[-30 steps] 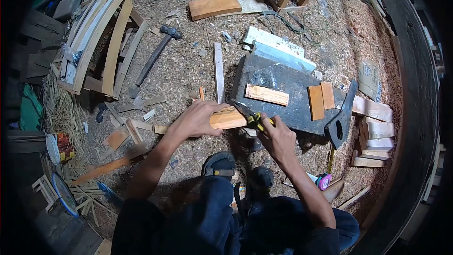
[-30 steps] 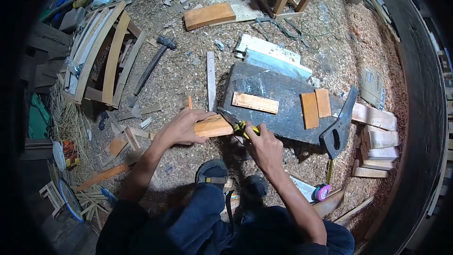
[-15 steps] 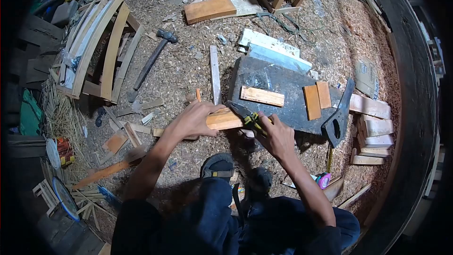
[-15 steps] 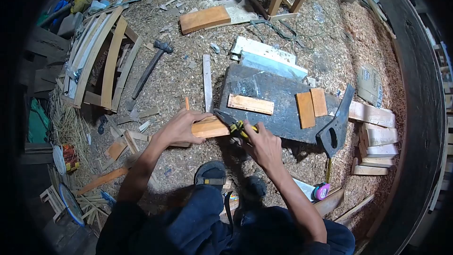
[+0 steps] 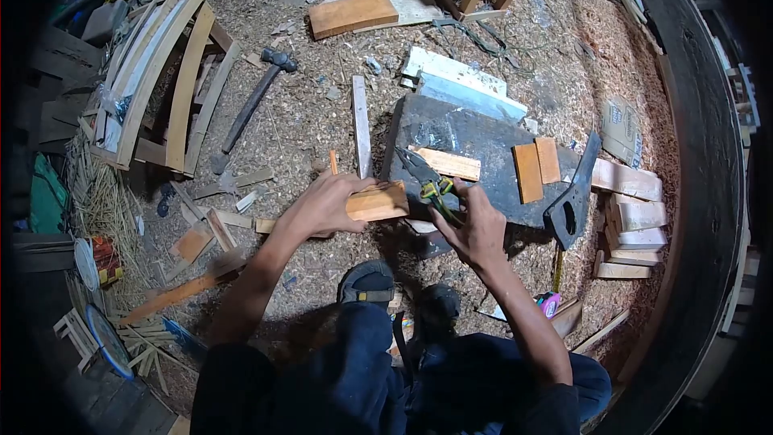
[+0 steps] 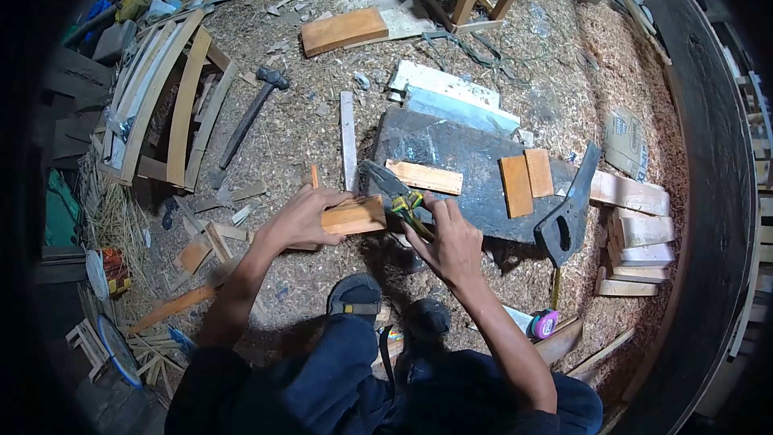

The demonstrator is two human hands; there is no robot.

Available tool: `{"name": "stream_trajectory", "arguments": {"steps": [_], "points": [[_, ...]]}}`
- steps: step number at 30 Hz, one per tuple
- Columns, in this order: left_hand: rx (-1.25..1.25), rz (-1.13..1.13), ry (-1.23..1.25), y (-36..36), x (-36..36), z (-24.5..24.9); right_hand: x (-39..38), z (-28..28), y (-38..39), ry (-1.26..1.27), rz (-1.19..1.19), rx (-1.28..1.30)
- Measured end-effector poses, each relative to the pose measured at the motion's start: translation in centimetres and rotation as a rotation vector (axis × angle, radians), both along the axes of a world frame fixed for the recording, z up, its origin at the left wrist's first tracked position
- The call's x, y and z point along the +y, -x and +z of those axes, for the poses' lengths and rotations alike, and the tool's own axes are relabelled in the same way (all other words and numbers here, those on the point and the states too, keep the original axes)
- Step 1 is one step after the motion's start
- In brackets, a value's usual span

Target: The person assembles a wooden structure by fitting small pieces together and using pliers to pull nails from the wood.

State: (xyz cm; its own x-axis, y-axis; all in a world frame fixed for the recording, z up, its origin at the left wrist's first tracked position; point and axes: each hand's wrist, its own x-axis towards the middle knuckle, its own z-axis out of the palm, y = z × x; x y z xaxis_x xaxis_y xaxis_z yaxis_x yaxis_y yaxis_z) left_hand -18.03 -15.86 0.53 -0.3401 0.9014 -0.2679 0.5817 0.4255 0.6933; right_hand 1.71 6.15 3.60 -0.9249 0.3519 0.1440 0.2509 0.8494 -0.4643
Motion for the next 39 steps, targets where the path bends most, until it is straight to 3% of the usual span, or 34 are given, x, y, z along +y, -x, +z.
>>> {"name": "stream_trajectory", "arguments": {"steps": [6,11,15,22,24,26,28,29,33,37,39], "points": [[-0.048,0.026,0.031,0.1,0.0,0.4,1.2,-2.3,-1.2,0.114,0.037,-0.095],[-0.080,-0.038,0.065,1.1,0.1,0.1,4.3,-2.9,-1.8,-0.100,0.312,-0.037],[-0.067,-0.091,0.062,1.9,0.3,0.1,5.7,-2.1,1.0,-0.243,0.376,-0.253],[-0.111,-0.111,0.022,2.7,0.5,-0.4,5.9,-1.8,0.9,-0.285,0.465,-0.111],[-0.061,-0.112,-0.030,2.5,0.6,-0.3,5.7,-1.4,1.9,-0.307,0.407,-0.320],[-0.041,-0.121,0.005,2.5,0.8,-0.3,5.0,-1.5,1.5,-0.216,0.404,-0.279],[-0.025,-0.121,0.049,2.1,0.3,-0.4,3.3,-1.5,1.1,0.198,0.141,-0.123],[0.003,-0.096,0.006,1.7,0.0,-0.5,2.2,-1.2,1.0,0.262,0.027,-0.116],[0.162,-0.009,-0.101,-0.8,-0.3,-0.8,-0.2,-1.1,0.7,0.299,-0.129,-0.108],[0.193,0.037,-0.130,-2.2,-0.4,-1.0,-2.3,-0.3,0.7,0.410,-0.242,-0.249],[0.155,0.074,-0.085,-2.7,-0.2,-0.6,-3.3,-0.6,0.7,0.418,-0.210,-0.199]]}}
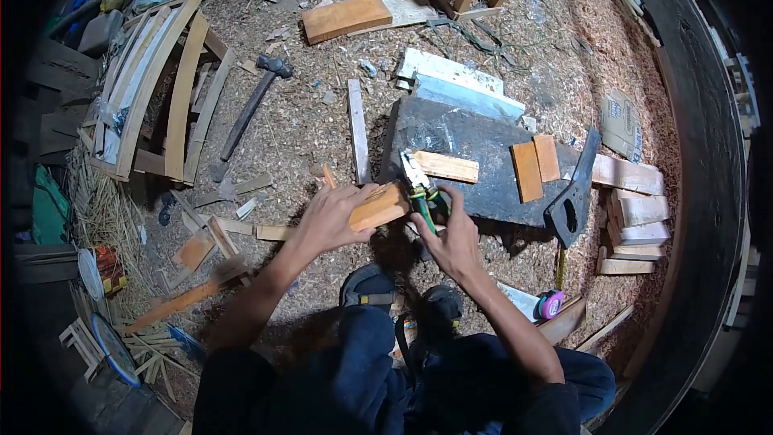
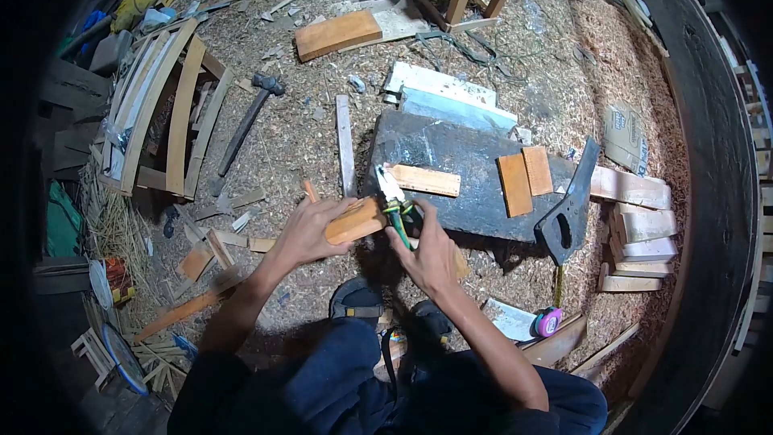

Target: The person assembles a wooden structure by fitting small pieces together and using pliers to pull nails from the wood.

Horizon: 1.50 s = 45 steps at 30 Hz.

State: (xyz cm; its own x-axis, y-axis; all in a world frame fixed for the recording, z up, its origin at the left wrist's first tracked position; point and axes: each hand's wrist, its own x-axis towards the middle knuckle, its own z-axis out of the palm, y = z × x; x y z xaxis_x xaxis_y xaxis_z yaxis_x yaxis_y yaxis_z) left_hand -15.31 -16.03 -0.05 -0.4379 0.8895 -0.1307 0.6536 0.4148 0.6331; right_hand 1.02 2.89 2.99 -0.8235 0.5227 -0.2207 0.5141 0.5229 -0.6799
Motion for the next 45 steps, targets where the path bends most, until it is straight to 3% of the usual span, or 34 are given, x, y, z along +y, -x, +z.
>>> {"name": "stream_trajectory", "arguments": {"steps": [3,7,9,11,15,16,20,25,28,33,35,37,39,40,41,43,45], "points": [[-0.022,0.038,-0.026,-0.7,0.2,0.7,-0.7,0.5,0.4,0.051,0.018,-0.032],[-0.074,0.041,-0.029,-0.5,0.2,0.8,-1.5,-0.4,0.4,0.101,-0.165,0.083],[-0.076,0.050,-0.019,-0.6,0.3,1.0,-2.0,-0.9,-0.1,-0.100,0.017,0.095],[-0.083,0.046,-0.012,-0.4,0.4,1.2,-2.3,-0.4,-0.1,-0.066,0.119,-0.031],[-0.106,0.035,0.002,-0.1,0.3,1.3,-2.5,-1.1,-0.2,-0.051,-0.098,0.110],[-0.106,0.037,0.005,-0.1,0.2,1.3,-2.3,-1.1,-0.2,0.047,-0.191,0.092],[-0.108,0.040,-0.019,0.1,0.3,1.2,-2.7,-0.7,-0.6,-0.007,-0.012,-0.025],[-0.132,0.045,0.010,0.2,0.4,2.1,-1.7,0.2,-0.1,0.098,-0.208,0.037],[-0.103,0.041,0.000,0.1,0.4,1.7,-2.3,-0.5,-0.4,0.037,-0.023,0.011],[-0.110,0.042,-0.004,0.1,0.4,1.6,-2.2,0.3,0.1,0.183,-0.206,0.071],[-0.133,0.044,-0.006,0.1,0.3,1.6,-1.9,0.3,0.1,0.006,0.029,-0.012],[-0.148,0.043,-0.010,0.5,0.5,1.8,-1.4,-0.1,0.3,0.020,0.012,0.011],[-0.150,0.030,0.037,0.4,0.3,1.8,-1.0,-0.6,0.6,0.048,-0.135,0.171],[-0.153,0.035,0.040,0.4,0.1,1.6,-0.7,1.4,0.9,0.340,-0.241,0.022],[-0.147,0.032,0.031,0.5,0.1,1.5,-0.3,0.9,0.8,0.341,-0.241,0.020],[-0.140,0.026,0.017,0.5,0.3,1.1,0.4,0.1,0.7,0.091,-0.030,0.076],[-0.093,0.003,-0.001,0.6,0.1,0.8,0.5,0.0,0.5,0.072,0.011,0.044]]}}
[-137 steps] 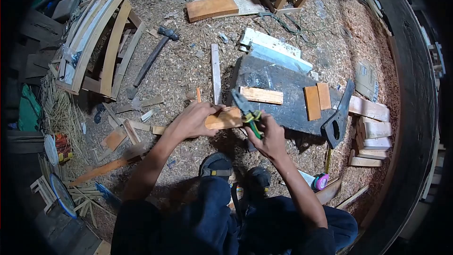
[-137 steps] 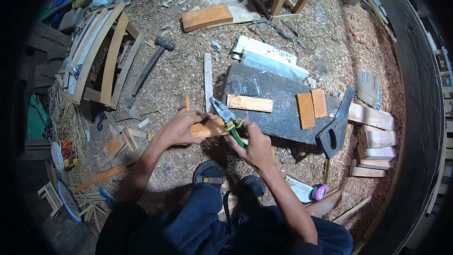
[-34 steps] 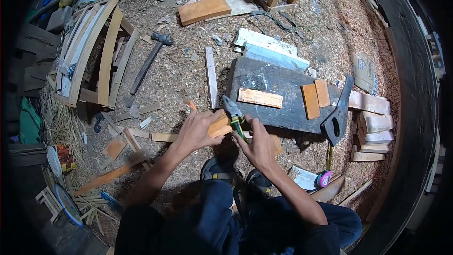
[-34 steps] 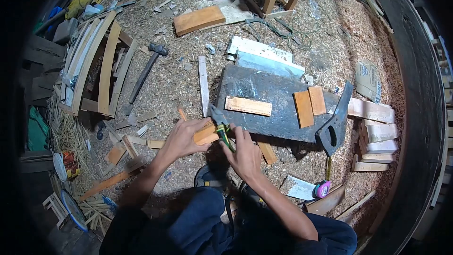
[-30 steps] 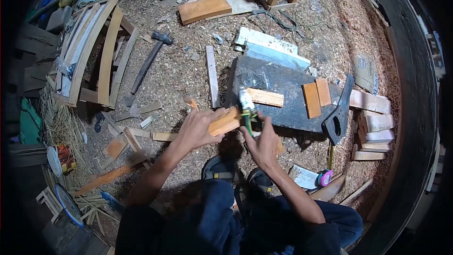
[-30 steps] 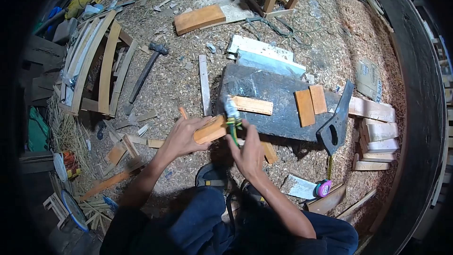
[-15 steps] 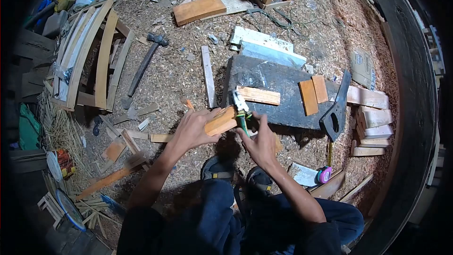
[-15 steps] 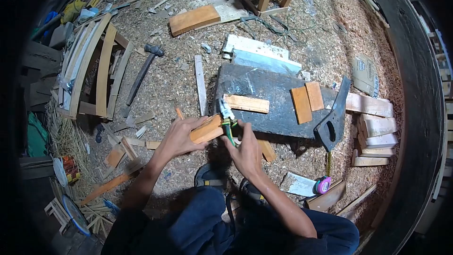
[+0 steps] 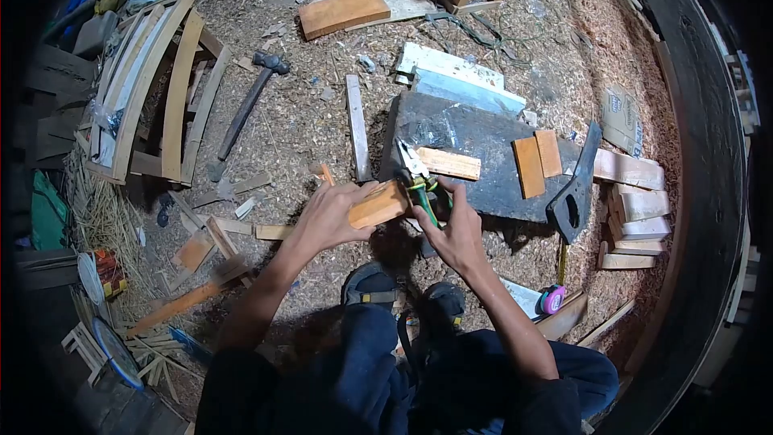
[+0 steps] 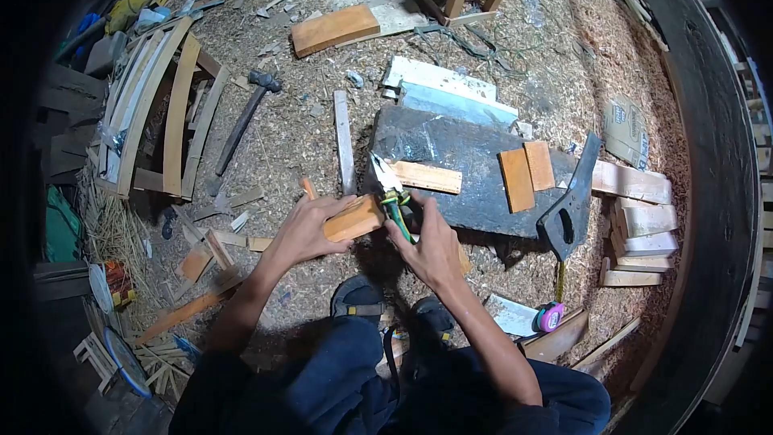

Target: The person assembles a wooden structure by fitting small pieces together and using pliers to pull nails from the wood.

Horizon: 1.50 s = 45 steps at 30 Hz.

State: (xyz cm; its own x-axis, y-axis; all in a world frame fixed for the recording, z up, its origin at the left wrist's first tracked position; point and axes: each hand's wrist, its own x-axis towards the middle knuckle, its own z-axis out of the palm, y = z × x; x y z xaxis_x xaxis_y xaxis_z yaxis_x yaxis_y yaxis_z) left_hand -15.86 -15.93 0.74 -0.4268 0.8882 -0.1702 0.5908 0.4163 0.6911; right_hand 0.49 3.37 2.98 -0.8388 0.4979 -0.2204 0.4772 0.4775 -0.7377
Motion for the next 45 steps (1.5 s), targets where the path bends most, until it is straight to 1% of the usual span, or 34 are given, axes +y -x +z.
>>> {"name": "stream_trajectory", "arguments": {"steps": [2,3,4,6,8,10,11,12,14,15,16,18,19,20,22,24,26,27,29,30,33,34,36,37,38,40,42,44,45], "points": [[-0.011,0.004,0.006,0.1,-0.1,-0.1,-0.6,-0.2,0.0,-0.164,0.025,0.155],[-0.022,0.006,0.005,0.1,0.0,-0.1,-1.0,0.0,-0.1,-0.106,0.001,0.107],[-0.023,0.003,0.003,0.1,0.0,0.0,-1.1,-0.2,0.0,-0.108,-0.002,0.106],[0.008,-0.019,-0.005,0.1,0.0,0.3,-1.0,-0.7,0.5,-0.194,0.154,-0.102],[0.015,-0.025,0.001,0.3,0.2,0.6,-0.5,-0.4,0.8,-0.156,0.144,-0.087],[0.011,-0.018,0.020,0.2,0.0,0.2,-0.6,1.0,1.0,-0.040,0.025,0.073],[0.018,-0.007,-0.026,0.1,-0.2,-0.3,-0.9,0.7,0.7,-0.021,-0.029,0.133],[0.030,0.003,-0.076,0.1,-0.2,-0.5,-1.1,0.0,0.4,-0.018,-0.028,0.134],[0.029,-0.009,-0.050,0.2,-0.1,0.2,-1.1,-1.2,-0.1,-0.089,0.087,0.091],[0.024,-0.019,-0.024,0.2,0.1,0.5,-1.0,-0.7,0.6,-0.179,0.152,-0.164],[0.024,-0.022,-0.026,0.2,0.2,0.5,-0.9,-0.5,0.6,-0.181,0.149,-0.165],[0.023,-0.014,-0.005,0.2,0.1,0.3,-0.8,-0.5,0.7,-0.170,0.083,0.041],[0.018,-0.011,0.001,0.1,-0.1,0.1,-1.0,-0.7,0.6,-0.217,0.055,0.204],[0.007,-0.010,-0.001,0.1,-0.2,-0.2,-1.2,-0.7,0.3,-0.215,0.058,0.202],[0.001,-0.012,-0.009,0.2,-0.1,-0.3,-1.3,-0.5,-0.3,-0.201,0.085,0.169],[0.021,-0.008,-0.031,0.2,-0.1,-0.3,-0.9,-0.3,0.6,-0.388,0.272,-0.170],[-0.010,-0.016,-0.011,0.2,0.0,-0.1,-0.4,0.5,1.8,-0.268,0.221,-0.270],[0.004,-0.015,-0.004,0.3,0.1,0.1,-0.2,0.9,1.9,-0.267,0.219,-0.270],[0.013,-0.006,0.009,0.0,-0.2,0.0,0.1,1.4,1.8,-0.117,0.148,0.022],[0.034,-0.006,0.003,0.0,-0.3,-0.4,-0.1,1.3,1.6,-0.115,0.151,0.023],[0.045,-0.008,0.003,0.0,-0.3,-0.2,-0.6,1.0,0.6,-0.061,-0.003,0.206],[0.030,-0.013,0.014,-0.1,-0.3,-0.2,-0.5,1.1,0.6,-0.063,-0.004,0.207],[0.051,-0.009,-0.024,-0.3,-0.4,-0.4,-0.4,1.4,0.8,0.135,-0.152,0.080],[0.071,-0.003,-0.059,-0.4,-0.5,-0.5,-0.1,0.4,0.8,0.143,-0.196,0.027],[0.069,-0.004,-0.055,-0.5,-0.5,-0.4,0.1,0.3,0.7,0.147,-0.197,0.024],[0.042,0.024,-0.017,-0.8,-0.4,0.1,0.2,0.2,0.7,0.252,-0.229,0.037],[0.047,0.029,-0.037,-0.9,-0.4,-0.2,0.4,-0.6,0.5,0.219,-0.223,0.048],[0.055,0.036,-0.059,-1.2,-0.4,-0.5,0.3,-1.1,0.5,0.166,-0.184,0.127],[0.061,0.060,-0.081,-1.3,-0.4,-0.6,0.3,-0.3,0.8,0.124,-0.177,0.042]]}}
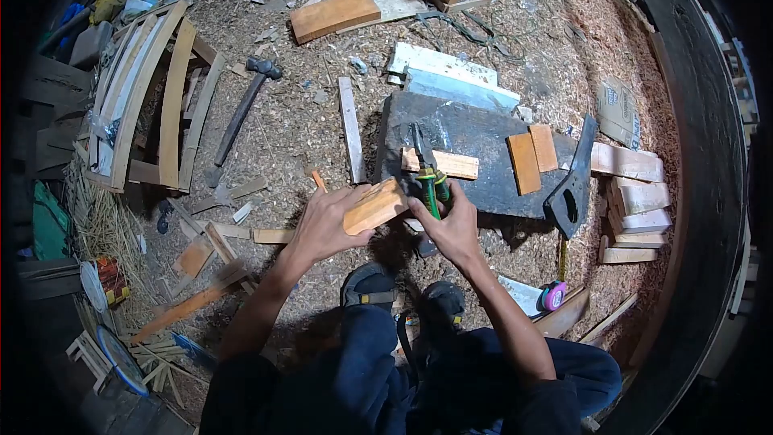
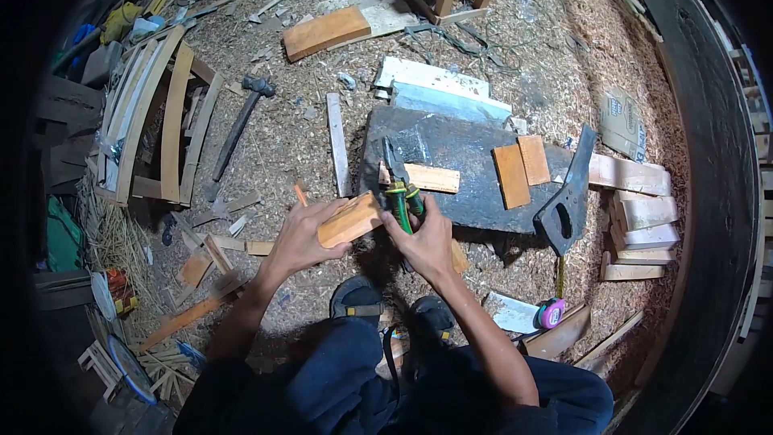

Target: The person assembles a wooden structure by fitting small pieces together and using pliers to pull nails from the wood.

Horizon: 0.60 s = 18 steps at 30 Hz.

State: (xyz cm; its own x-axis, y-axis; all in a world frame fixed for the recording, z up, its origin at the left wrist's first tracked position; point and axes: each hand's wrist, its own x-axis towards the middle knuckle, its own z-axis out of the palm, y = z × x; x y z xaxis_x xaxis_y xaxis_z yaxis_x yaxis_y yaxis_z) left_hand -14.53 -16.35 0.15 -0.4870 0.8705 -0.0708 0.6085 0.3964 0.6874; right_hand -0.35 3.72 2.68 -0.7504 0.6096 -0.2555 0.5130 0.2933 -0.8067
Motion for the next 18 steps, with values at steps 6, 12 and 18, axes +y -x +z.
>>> {"name": "stream_trajectory", "arguments": {"steps": [6,12,18], "points": [[-0.019,0.136,0.042,-2.9,0.5,0.8,-0.1,-1.4,0.3,-0.086,-0.030,-0.008],[-0.025,0.288,0.019,-4.9,0.4,1.0,-0.5,-2.5,0.2,0.025,-0.054,0.067],[-0.150,0.352,0.106,-5.0,2.2,0.2,-1.4,-2.5,1.5,-0.223,-0.088,-0.110]]}}
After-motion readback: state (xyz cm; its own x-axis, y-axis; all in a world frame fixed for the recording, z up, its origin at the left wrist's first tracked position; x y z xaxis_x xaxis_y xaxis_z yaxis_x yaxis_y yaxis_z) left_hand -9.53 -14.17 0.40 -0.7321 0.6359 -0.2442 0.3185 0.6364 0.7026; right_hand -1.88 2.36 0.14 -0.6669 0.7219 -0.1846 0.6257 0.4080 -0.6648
